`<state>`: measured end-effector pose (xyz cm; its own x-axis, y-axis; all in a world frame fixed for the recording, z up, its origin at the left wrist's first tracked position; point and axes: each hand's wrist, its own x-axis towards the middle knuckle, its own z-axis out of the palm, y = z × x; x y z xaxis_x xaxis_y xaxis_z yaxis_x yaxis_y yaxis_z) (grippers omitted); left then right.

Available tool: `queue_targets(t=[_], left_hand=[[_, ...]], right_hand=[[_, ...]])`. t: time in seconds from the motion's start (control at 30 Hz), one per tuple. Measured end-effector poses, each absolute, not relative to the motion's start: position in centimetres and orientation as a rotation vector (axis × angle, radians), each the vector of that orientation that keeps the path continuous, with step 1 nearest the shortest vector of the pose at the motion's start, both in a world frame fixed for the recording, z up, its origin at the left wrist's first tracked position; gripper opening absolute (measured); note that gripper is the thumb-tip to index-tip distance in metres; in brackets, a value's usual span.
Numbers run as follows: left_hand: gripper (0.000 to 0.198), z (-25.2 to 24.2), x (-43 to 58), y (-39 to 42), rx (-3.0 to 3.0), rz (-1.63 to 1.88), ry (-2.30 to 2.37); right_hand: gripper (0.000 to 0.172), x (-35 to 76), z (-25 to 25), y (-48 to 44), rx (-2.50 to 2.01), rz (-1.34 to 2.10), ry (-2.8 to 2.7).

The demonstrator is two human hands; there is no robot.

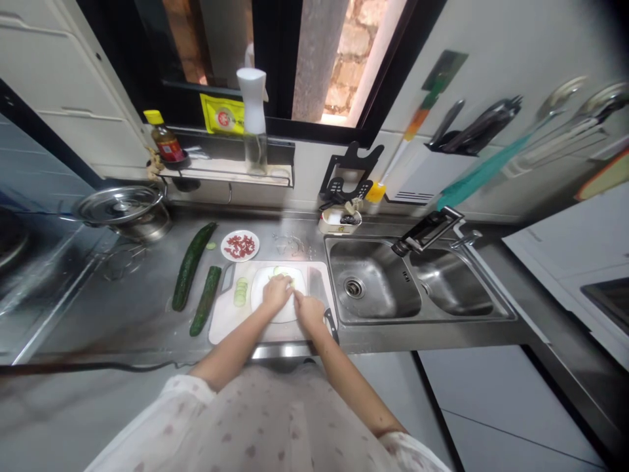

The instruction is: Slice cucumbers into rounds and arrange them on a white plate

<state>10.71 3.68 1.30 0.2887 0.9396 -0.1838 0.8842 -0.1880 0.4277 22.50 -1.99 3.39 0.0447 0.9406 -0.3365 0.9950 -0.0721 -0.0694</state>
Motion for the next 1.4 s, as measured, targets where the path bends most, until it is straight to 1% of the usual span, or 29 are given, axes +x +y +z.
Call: queue_targets(t=[0.53, 0.8, 1.23, 1.4], left_hand=[[0.028, 1.7, 10.7, 3.68, 2.123, 0.165, 1.612], [0.027, 1.46, 10.88, 3.96, 2.127, 0.162, 1.608], [0.026, 1.34, 10.9, 3.99, 2.106, 0.17, 1.611], [0.026, 1.38, 10.93, 3.91, 2.107, 0.216, 1.611]], right_hand=[[0.039, 22.87, 3.02, -2.28, 2.173, -0.443, 2.071], [0.036, 22.94, 2.92, -2.31, 2.148, -0.42, 2.053], [0.036, 22.92, 3.26, -2.11, 2.151, -0.474, 2.033], [0.036, 22.97, 3.29, -2.24, 2.156, -0.458, 2.053]])
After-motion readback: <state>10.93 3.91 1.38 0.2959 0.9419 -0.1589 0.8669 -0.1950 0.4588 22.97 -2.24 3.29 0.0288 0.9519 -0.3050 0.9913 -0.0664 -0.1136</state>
